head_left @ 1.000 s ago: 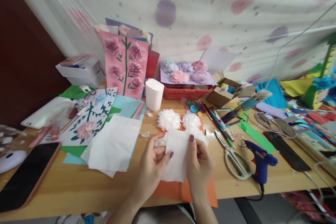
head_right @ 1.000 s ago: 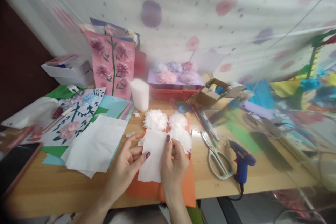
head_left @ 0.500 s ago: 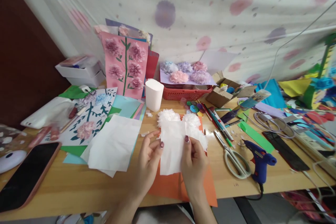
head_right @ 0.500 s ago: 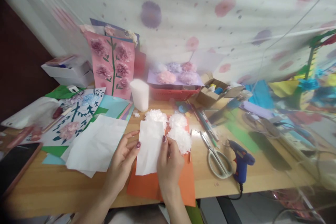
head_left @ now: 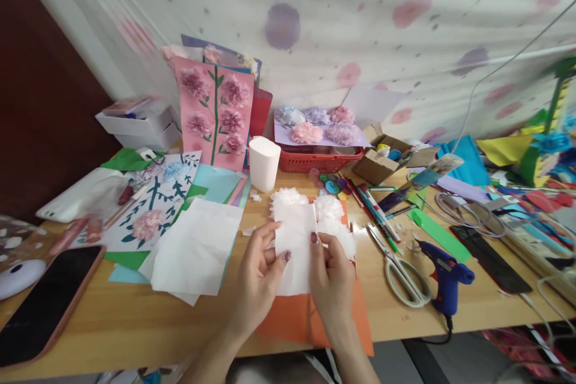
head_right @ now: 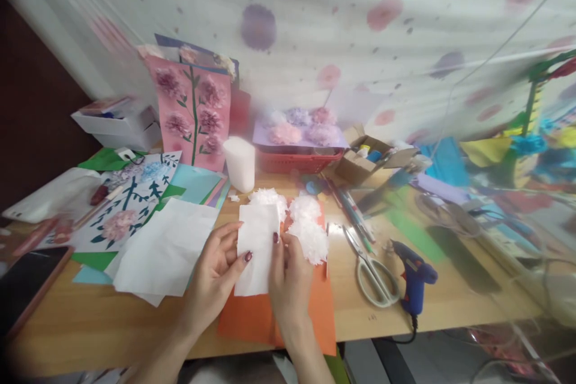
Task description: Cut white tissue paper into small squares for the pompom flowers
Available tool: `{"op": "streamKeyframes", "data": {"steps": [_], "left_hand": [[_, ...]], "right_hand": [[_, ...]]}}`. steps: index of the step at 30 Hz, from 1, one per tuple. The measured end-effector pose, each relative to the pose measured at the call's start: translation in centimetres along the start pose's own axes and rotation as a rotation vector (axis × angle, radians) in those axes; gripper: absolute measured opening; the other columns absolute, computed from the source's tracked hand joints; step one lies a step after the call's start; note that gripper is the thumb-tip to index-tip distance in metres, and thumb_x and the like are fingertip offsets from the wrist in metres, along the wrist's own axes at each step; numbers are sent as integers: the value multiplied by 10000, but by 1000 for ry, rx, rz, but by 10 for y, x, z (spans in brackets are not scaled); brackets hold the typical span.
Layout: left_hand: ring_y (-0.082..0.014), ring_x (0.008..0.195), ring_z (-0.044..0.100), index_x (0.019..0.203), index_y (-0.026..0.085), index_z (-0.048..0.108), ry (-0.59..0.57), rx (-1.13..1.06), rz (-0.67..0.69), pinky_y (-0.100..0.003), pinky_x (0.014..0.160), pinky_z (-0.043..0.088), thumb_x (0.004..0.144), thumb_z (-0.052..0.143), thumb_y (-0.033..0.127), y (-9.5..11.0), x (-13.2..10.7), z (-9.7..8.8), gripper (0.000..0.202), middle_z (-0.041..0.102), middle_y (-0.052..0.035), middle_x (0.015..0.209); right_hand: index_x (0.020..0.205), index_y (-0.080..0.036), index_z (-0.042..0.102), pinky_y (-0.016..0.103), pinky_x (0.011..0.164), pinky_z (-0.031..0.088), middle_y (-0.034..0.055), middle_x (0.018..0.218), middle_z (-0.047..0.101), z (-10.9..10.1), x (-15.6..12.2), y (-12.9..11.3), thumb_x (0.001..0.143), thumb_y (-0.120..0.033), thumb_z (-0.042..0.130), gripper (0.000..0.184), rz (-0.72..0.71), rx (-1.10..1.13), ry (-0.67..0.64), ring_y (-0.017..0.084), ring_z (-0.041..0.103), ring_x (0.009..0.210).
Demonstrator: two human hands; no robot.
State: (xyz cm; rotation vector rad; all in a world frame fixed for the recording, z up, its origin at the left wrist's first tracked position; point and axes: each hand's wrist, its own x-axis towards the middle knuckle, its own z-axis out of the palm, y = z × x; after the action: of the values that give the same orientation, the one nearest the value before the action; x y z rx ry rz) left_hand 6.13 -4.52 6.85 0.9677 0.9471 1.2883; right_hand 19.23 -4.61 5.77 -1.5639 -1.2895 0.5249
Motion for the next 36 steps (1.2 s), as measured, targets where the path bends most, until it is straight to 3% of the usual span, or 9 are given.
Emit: {"op": "streamKeyframes", "data": {"steps": [5,10,13,18,21,26,28,30,36], "left_hand": [[-234,1021,704,1134,234,705,-134,195,78,-326,868,571,866,698,299,36,24,0,276,758,-76,1077],[-261,1097,695,1134,202,745,-81,89,256,-349,941,555,797,765,249,69,66,20,341,758,-97,1171],[-267,1079,709,1202,180,720,-60,38,300,-354,934,562,770,797,254,77,85,28,445,763,-119,1161],[-178,896,737,1322,193,649,-10,17,344,-248,774,587,783,784,240,81,103,28,557,776,-91,1130],[-169,1046,702,1287,219,677,31,11,415,-205,856,557,758,817,219,83,112,28,547,727,-76,1268],[-175,1072,700,1255,259,689,72,-172,384,-193,845,564,652,871,114,89,127,38,646,725,-49,1273],[-158,1044,712,1166,262,726,81,-281,324,-169,811,571,636,836,35,91,133,43,587,754,-26,1203],[-141,983,730,1066,249,758,80,-359,251,-157,785,581,660,778,-10,91,139,46,482,785,-14,1086],[-123,856,752,1001,196,776,81,-455,145,-132,724,589,713,704,-33,92,144,43,375,799,-38,971]], "right_hand": [[935,-193,621,207,402,243,-89,489,430,-20,42,-31,990,-394,472,256,-139,24,-165,88,338,403],[930,-191,635,201,419,272,-50,572,540,-23,96,-64,986,-437,472,300,-285,118,-186,90,389,453],[953,-193,607,204,415,275,-47,573,549,-17,114,-71,968,-489,489,320,-304,221,-196,97,407,455],[1016,-205,569,214,440,380,-85,569,479,-24,118,-65,946,-451,535,259,-252,339,-372,111,475,461],[1027,-208,595,231,532,432,-74,591,533,-52,111,-48,971,-365,510,188,-288,137,-395,131,572,538],[976,-210,658,276,609,441,11,737,679,-105,74,18,975,-224,449,210,-156,-624,-240,189,633,665],[960,-161,677,319,702,472,102,913,725,-115,53,48,896,-83,465,235,-90,-720,-198,243,678,829],[941,-126,684,346,722,476,162,959,720,-120,36,73,856,6,396,328,-38,-791,-150,267,682,847],[937,-117,686,385,764,485,191,925,707,-128,28,117,756,77,378,406,-58,-969,-24,301,680,838]]}}
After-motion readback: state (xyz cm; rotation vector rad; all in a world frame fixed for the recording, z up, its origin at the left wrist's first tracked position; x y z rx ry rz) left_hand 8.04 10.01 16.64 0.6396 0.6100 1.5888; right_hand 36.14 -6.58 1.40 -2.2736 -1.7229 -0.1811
